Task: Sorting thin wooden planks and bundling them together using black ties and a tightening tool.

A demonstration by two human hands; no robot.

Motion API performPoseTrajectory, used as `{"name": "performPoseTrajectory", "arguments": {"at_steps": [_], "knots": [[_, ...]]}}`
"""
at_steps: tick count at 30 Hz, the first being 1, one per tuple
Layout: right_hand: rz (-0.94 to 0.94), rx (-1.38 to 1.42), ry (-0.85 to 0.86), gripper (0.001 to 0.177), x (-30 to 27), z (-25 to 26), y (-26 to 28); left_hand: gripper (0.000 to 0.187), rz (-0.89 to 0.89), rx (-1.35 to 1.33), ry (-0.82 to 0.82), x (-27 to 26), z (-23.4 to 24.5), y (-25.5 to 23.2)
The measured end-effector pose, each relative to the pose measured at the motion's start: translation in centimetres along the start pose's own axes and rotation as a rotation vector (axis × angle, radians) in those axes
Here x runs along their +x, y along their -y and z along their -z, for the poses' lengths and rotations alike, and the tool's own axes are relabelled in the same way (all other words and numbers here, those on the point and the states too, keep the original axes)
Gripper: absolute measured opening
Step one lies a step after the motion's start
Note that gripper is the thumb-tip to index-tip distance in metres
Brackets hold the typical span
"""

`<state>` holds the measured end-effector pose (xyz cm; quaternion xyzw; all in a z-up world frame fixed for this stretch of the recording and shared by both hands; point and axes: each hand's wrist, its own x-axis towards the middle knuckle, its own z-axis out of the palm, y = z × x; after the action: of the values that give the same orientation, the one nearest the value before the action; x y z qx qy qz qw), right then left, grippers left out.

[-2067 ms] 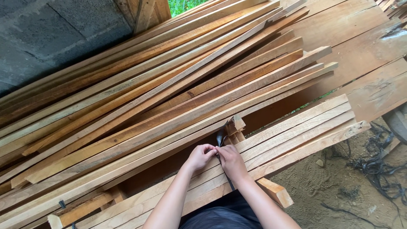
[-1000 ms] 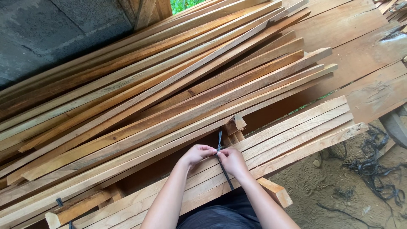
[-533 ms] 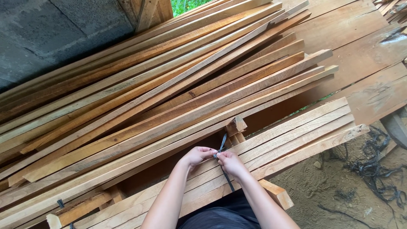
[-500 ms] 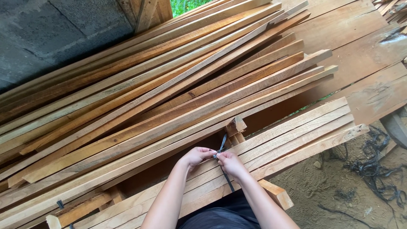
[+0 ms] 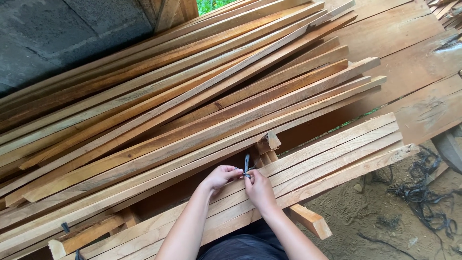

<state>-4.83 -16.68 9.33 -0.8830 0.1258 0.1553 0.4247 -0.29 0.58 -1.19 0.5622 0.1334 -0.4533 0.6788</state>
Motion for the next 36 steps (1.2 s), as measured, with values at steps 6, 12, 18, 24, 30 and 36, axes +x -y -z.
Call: {"name": "performPoseTrajectory", "arguments": {"at_steps": [6, 12, 18, 24, 30, 36], "knots": [[0.255, -0.39, 0.014, 0.021, 0.6, 1.4, 0.8, 0.018, 0.021, -0.042, 0.043, 0.3, 0.2, -0.6], [0.293, -0.453, 0.083, 0.027, -0.4, 1.8, 0.4, 0.022, 0.015, -0.079, -0.128, 2.6, 0.4, 0.9], [0.353, -0.178, 0.062, 0.028, -3.1, 1.7, -2.7, 0.029, -0.036, 0.164, -0.243, 4.3, 0.3, 2.1], [0.466, -0.147, 0.028, 0.024, -3.1, 1.1, -3.8, 0.03, -0.111, 0.33, -0.438, 4.4, -0.9, 2.2], [0.386, -0.137, 0.054, 0.024, -2.6, 1.8, -3.4, 0.036, -0.199, 0.394, -0.573, 3.1, -1.5, 1.3], [0.163, -0.122, -0.06, 0.025, -1.0, 2.2, 0.9, 0.034, -0.307, 0.343, -0.601, -0.7, -3.6, -1.1]]}}
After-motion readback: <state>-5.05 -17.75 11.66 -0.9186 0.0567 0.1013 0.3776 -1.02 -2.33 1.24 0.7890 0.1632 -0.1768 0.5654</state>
